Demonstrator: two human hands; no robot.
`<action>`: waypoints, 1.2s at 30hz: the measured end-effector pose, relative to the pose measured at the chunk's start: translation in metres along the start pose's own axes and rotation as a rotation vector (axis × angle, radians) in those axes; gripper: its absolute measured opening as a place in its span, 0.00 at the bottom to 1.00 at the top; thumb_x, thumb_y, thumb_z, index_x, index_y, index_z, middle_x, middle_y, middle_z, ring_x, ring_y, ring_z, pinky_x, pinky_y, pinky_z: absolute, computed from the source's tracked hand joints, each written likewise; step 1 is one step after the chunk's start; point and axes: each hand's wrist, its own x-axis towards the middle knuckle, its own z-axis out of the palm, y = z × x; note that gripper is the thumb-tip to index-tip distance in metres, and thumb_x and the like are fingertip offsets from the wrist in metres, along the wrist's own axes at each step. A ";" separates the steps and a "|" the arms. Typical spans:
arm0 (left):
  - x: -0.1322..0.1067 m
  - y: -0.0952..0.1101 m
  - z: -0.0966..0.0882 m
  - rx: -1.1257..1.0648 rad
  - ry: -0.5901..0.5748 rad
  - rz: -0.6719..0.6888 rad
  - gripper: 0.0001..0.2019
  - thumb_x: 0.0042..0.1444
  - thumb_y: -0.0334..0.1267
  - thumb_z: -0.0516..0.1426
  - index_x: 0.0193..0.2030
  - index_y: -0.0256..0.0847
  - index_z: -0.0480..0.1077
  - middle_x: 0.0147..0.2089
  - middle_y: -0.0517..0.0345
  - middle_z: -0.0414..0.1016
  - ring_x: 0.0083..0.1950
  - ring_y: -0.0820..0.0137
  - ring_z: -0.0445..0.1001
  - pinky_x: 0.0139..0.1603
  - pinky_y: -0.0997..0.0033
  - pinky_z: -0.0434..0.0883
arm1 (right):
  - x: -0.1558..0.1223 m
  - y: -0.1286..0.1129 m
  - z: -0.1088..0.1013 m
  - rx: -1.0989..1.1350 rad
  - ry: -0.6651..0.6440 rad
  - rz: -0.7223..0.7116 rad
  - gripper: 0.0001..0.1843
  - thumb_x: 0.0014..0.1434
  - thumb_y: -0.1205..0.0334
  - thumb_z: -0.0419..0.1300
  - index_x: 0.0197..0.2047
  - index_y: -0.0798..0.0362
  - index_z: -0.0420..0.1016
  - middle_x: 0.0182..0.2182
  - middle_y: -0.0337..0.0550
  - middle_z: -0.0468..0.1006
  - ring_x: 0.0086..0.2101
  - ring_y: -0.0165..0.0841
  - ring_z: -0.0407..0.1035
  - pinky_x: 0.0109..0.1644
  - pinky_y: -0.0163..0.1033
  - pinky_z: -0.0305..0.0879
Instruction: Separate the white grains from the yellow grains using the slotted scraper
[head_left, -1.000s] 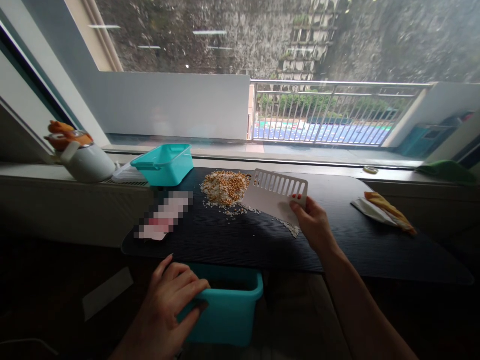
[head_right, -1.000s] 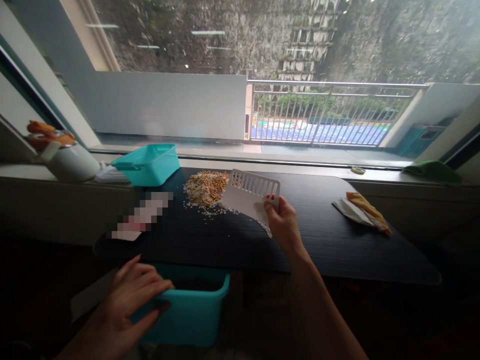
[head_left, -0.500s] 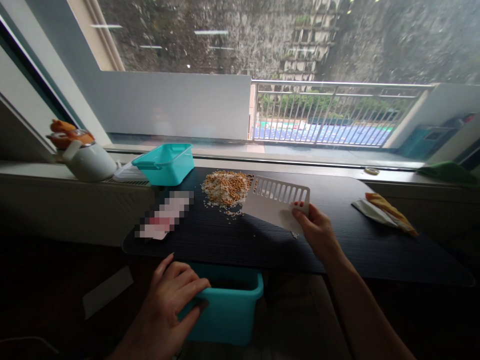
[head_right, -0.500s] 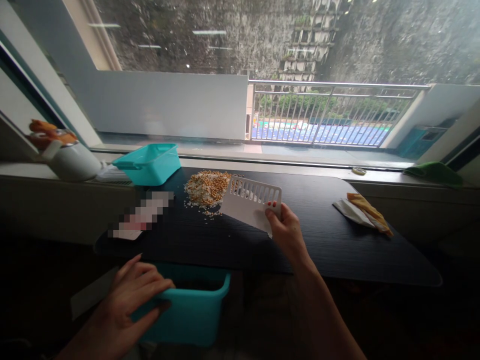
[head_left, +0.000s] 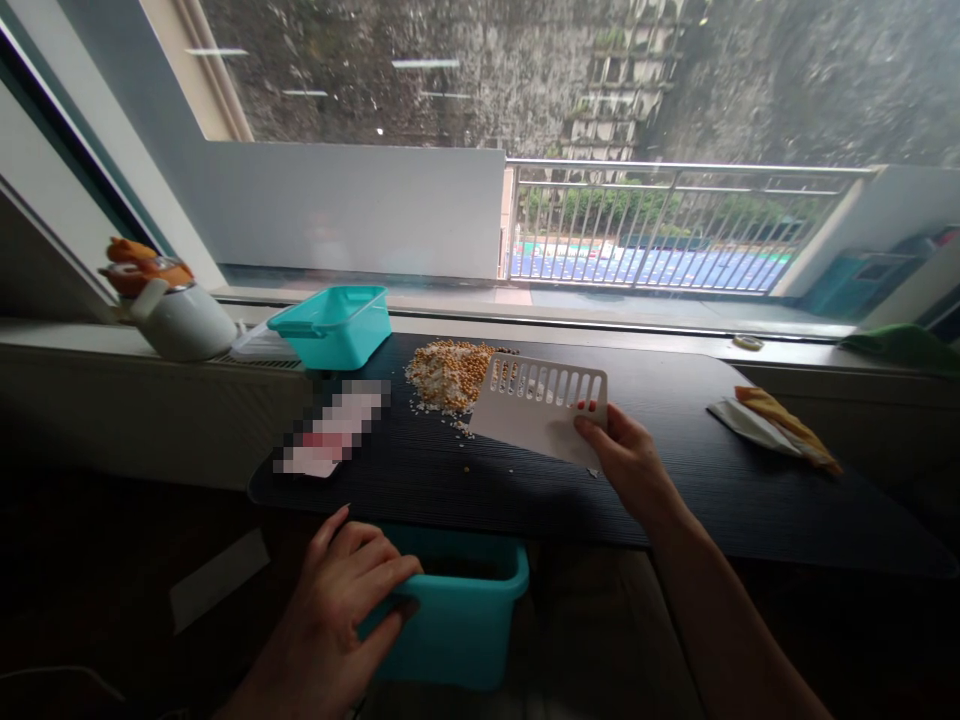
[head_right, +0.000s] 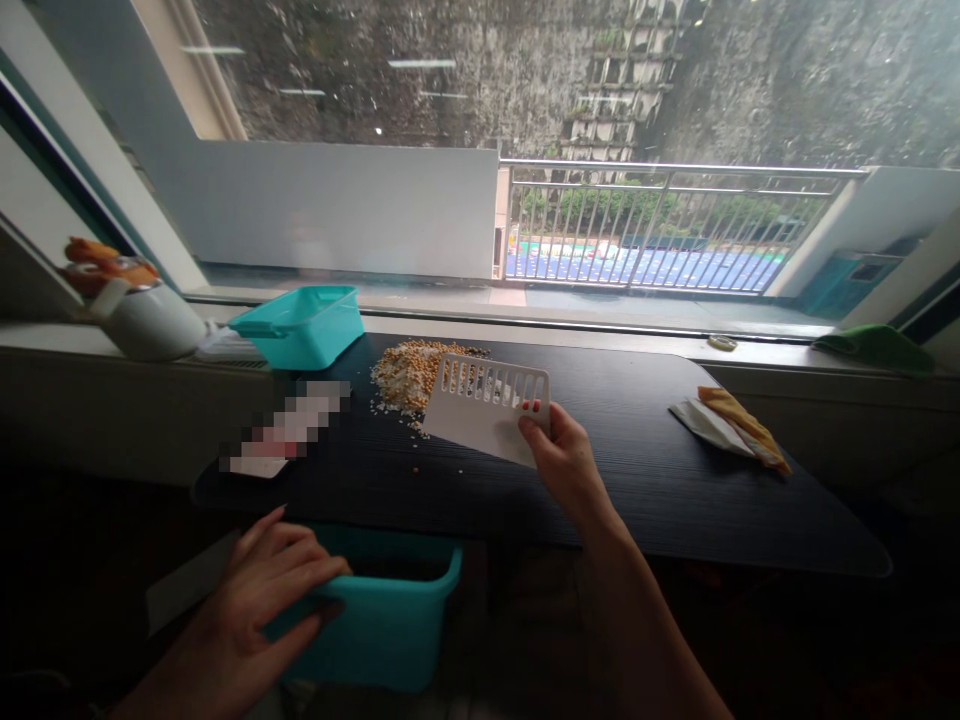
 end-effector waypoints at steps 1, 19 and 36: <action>0.000 0.000 0.000 -0.002 -0.005 0.001 0.14 0.51 0.28 0.56 0.44 0.48 0.69 0.35 0.67 0.76 0.41 0.66 0.72 0.64 0.60 0.49 | 0.000 -0.001 -0.001 0.001 -0.006 -0.003 0.18 0.50 0.51 0.67 0.41 0.51 0.77 0.30 0.39 0.79 0.30 0.35 0.72 0.34 0.38 0.68; -0.002 -0.002 0.000 -0.007 -0.024 -0.038 0.13 0.52 0.29 0.57 0.43 0.50 0.71 0.35 0.67 0.77 0.42 0.66 0.72 0.65 0.58 0.50 | 0.009 0.000 0.010 0.007 -0.065 -0.018 0.17 0.51 0.53 0.66 0.42 0.52 0.77 0.30 0.39 0.79 0.30 0.34 0.71 0.34 0.37 0.67; -0.008 -0.008 -0.009 0.012 -0.019 -0.018 0.14 0.51 0.29 0.58 0.43 0.49 0.70 0.35 0.69 0.76 0.42 0.66 0.72 0.64 0.61 0.47 | -0.035 0.009 0.019 -0.009 -0.336 0.001 0.12 0.57 0.53 0.63 0.40 0.50 0.75 0.32 0.40 0.76 0.33 0.35 0.68 0.37 0.38 0.64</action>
